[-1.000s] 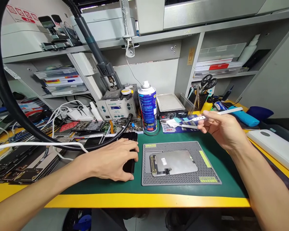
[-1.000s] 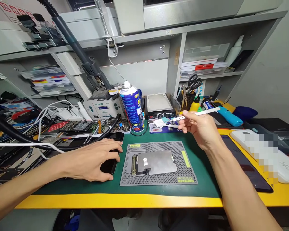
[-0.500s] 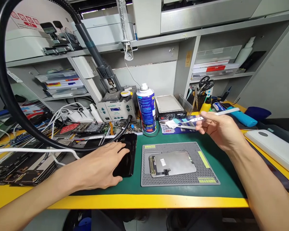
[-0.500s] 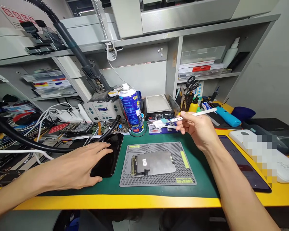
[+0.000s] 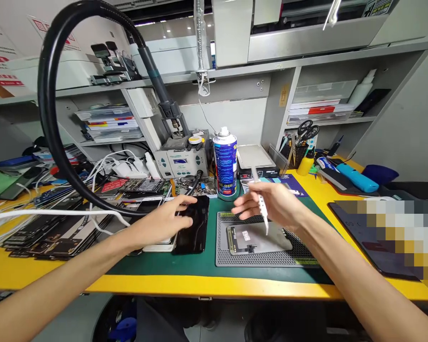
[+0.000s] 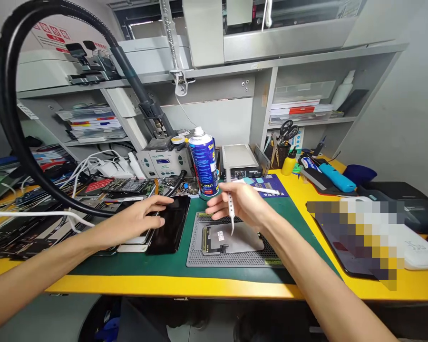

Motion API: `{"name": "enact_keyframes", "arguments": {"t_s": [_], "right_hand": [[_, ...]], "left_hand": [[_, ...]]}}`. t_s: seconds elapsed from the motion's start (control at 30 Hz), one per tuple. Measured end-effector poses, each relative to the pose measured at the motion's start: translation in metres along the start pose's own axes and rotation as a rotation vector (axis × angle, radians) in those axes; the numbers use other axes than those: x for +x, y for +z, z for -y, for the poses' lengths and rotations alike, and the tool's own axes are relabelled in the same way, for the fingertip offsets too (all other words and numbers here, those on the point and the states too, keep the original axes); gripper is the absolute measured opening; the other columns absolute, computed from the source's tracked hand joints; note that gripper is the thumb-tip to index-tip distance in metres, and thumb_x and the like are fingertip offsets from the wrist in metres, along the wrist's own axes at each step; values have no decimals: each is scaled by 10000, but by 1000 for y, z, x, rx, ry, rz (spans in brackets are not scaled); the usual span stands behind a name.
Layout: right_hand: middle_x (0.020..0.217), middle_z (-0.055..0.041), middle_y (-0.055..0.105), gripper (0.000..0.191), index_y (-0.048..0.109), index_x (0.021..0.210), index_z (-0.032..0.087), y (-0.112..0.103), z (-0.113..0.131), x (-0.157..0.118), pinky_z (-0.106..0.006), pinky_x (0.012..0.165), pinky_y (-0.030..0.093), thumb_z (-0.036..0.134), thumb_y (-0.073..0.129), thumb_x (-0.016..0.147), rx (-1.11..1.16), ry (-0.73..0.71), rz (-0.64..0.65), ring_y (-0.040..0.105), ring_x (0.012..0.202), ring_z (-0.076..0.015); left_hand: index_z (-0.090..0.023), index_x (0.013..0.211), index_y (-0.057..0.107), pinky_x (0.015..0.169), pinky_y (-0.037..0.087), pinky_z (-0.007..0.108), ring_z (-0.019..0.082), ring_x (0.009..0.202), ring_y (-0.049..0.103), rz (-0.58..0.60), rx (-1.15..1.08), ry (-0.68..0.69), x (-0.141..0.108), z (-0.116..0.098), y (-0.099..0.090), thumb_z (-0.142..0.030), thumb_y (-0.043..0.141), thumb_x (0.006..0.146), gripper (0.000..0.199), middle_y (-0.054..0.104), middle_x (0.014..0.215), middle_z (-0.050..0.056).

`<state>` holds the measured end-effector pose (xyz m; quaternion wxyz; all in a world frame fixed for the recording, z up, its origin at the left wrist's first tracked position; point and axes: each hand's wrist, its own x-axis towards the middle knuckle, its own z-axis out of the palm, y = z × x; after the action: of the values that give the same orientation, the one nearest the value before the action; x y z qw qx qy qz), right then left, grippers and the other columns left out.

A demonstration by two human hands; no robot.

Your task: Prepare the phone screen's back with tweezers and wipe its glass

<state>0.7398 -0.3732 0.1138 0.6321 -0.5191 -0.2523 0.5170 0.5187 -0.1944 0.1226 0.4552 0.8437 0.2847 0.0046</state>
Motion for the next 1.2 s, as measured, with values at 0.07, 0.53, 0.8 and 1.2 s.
{"name": "enact_keyframes", "arguments": {"t_s": [0.07, 0.53, 0.8, 1.2], "right_hand": [[890, -181, 700, 331, 545, 609, 144, 22, -6, 9, -473, 772, 573, 273, 518, 913, -20, 46, -2, 697, 813, -302], [1002, -120, 613, 177, 556, 1016, 159, 62, -38, 40, -417, 737, 560, 318, 510, 952, 28, 116, -93, 610, 841, -221], [805, -18, 508, 159, 540, 818, 182, 68, -44, 41, -396, 739, 522, 313, 577, 901, 98, 59, -74, 481, 745, -158], [815, -29, 512, 163, 544, 769, 180, 66, -46, 42, -387, 707, 517, 300, 579, 873, 85, 44, -36, 486, 807, -182]], "left_hand": [[-245, 1298, 534, 1071, 412, 488, 295, 1295, 509, -49, -95, -36, 4, -4, -2, -380, 586, 848, 473, 548, 1384, 112], [-216, 1095, 635, 935, 462, 459, 301, 1250, 526, -199, -461, -58, 22, -8, 2, -402, 600, 806, 345, 623, 1255, 132], [-218, 1133, 601, 948, 466, 430, 271, 1251, 523, -174, -337, -24, 25, -6, 4, -396, 537, 832, 355, 611, 1256, 112], [-260, 1409, 422, 1098, 361, 420, 291, 1312, 402, 99, 490, 279, -20, -5, 11, -362, 716, 735, 742, 406, 1415, 79]]}}
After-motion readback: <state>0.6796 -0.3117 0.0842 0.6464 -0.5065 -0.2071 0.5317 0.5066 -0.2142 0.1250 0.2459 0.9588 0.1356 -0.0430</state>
